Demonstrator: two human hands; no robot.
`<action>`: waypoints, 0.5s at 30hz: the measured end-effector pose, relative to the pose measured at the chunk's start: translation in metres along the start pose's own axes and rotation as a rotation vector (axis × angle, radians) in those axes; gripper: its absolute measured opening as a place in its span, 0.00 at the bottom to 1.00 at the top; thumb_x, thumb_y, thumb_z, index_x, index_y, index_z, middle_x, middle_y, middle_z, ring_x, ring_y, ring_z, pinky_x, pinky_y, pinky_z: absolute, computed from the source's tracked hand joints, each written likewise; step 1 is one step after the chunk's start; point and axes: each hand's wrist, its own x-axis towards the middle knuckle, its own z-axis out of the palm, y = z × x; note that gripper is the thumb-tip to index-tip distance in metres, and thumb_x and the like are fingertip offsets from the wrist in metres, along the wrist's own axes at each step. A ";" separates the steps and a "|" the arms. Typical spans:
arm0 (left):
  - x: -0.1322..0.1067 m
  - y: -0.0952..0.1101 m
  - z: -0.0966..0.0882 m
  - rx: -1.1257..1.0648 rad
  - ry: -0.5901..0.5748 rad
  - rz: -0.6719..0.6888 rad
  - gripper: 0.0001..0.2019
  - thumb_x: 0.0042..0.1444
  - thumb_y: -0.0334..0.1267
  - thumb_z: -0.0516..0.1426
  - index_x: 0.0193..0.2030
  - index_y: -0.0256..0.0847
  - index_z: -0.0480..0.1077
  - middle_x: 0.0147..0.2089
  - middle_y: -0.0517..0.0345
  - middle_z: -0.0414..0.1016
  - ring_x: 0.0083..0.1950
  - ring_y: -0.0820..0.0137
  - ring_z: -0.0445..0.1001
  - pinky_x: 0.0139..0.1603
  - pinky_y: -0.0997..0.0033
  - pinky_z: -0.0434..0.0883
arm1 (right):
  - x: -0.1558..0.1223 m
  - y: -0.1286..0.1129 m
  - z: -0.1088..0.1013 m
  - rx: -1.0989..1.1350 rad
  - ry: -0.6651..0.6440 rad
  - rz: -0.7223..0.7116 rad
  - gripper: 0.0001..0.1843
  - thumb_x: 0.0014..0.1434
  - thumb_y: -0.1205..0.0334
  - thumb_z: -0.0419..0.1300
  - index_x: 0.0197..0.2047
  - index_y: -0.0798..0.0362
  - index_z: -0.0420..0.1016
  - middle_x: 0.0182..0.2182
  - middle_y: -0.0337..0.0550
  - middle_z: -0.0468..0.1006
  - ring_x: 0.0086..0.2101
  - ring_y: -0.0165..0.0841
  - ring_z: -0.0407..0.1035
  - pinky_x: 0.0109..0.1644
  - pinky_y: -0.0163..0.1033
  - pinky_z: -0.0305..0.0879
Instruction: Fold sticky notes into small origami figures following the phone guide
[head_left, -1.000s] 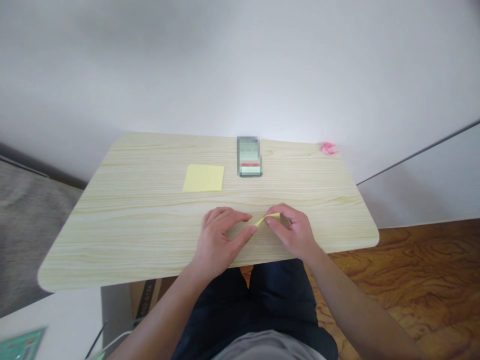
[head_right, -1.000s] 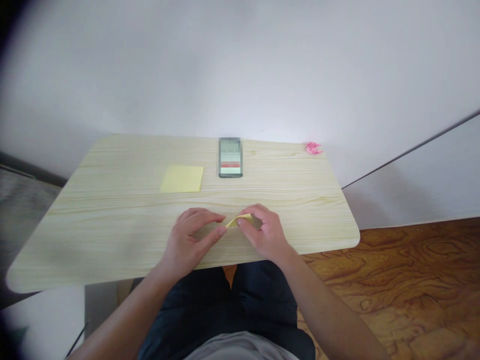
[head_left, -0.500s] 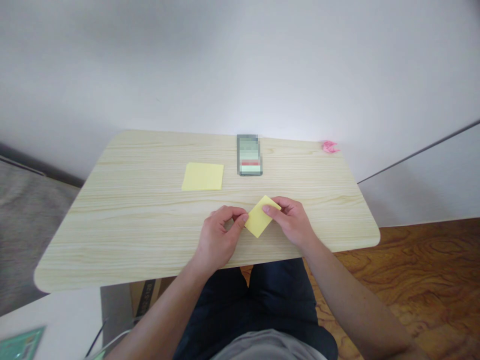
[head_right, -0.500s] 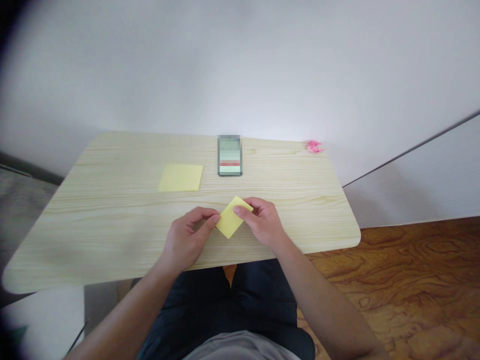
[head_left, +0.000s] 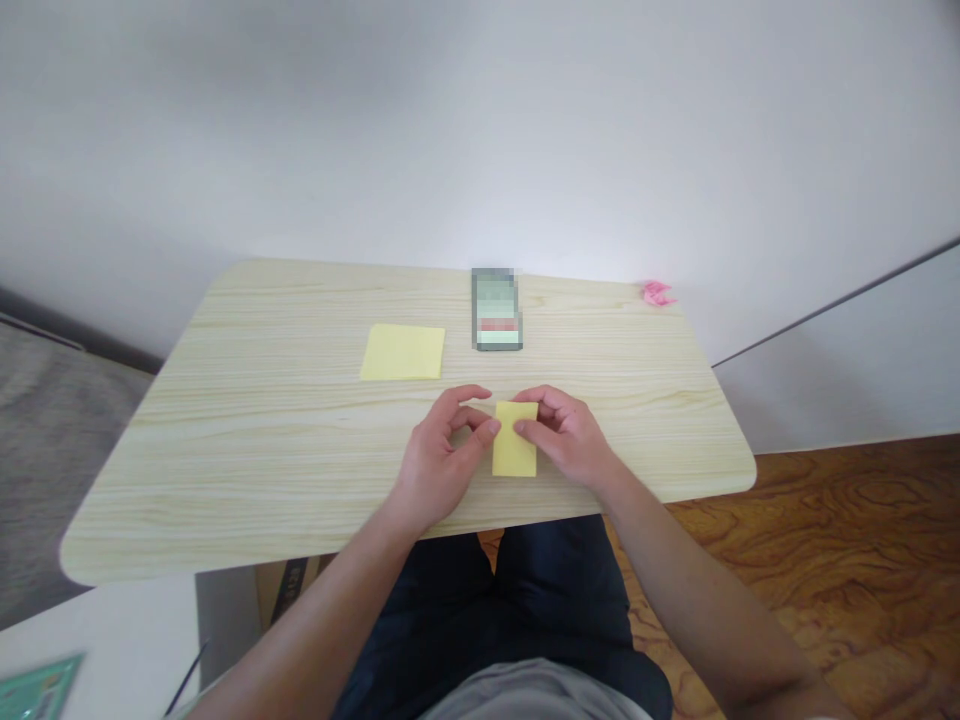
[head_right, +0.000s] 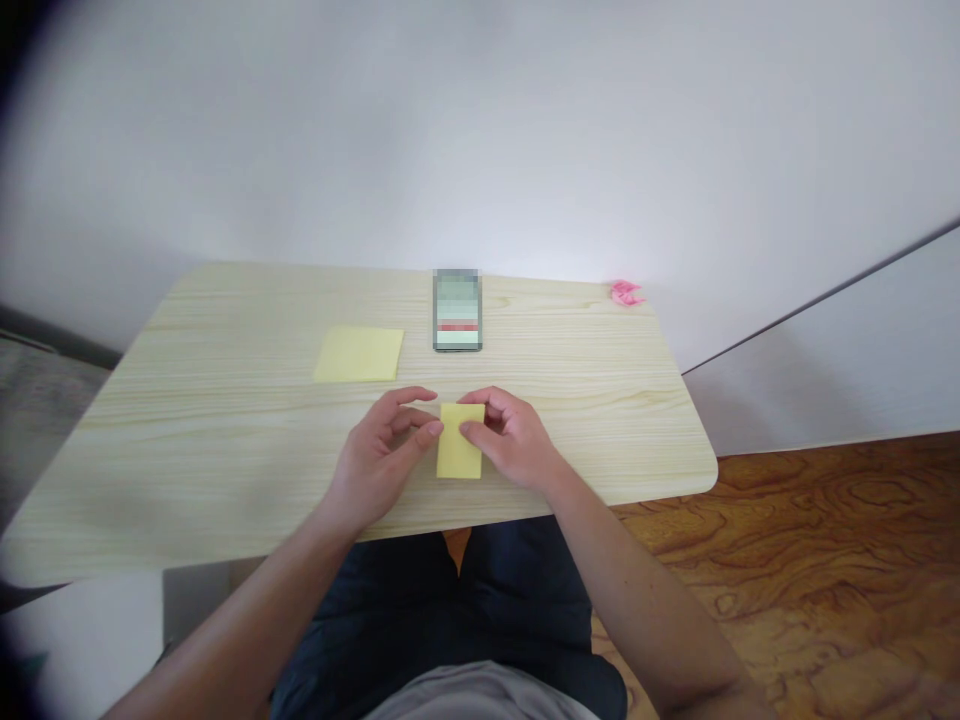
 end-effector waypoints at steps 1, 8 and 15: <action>0.002 0.000 0.000 -0.002 -0.001 0.010 0.18 0.64 0.43 0.60 0.59 0.46 0.68 0.37 0.60 0.80 0.40 0.68 0.77 0.44 0.68 0.70 | 0.000 -0.001 0.000 -0.047 -0.033 -0.010 0.14 0.61 0.58 0.66 0.50 0.47 0.76 0.32 0.36 0.78 0.30 0.31 0.71 0.35 0.37 0.68; 0.007 -0.007 -0.001 0.010 0.060 0.053 0.09 0.63 0.41 0.60 0.49 0.43 0.75 0.42 0.56 0.81 0.43 0.66 0.78 0.48 0.65 0.73 | 0.002 0.000 0.001 -0.041 0.031 -0.022 0.20 0.61 0.57 0.66 0.56 0.45 0.72 0.29 0.33 0.75 0.28 0.29 0.68 0.32 0.35 0.64; 0.004 -0.009 0.000 0.036 0.134 0.097 0.09 0.62 0.40 0.62 0.48 0.43 0.75 0.45 0.55 0.80 0.46 0.65 0.78 0.52 0.63 0.72 | 0.005 0.008 0.000 0.053 0.131 0.006 0.14 0.59 0.51 0.69 0.45 0.48 0.78 0.35 0.40 0.83 0.33 0.33 0.76 0.38 0.39 0.71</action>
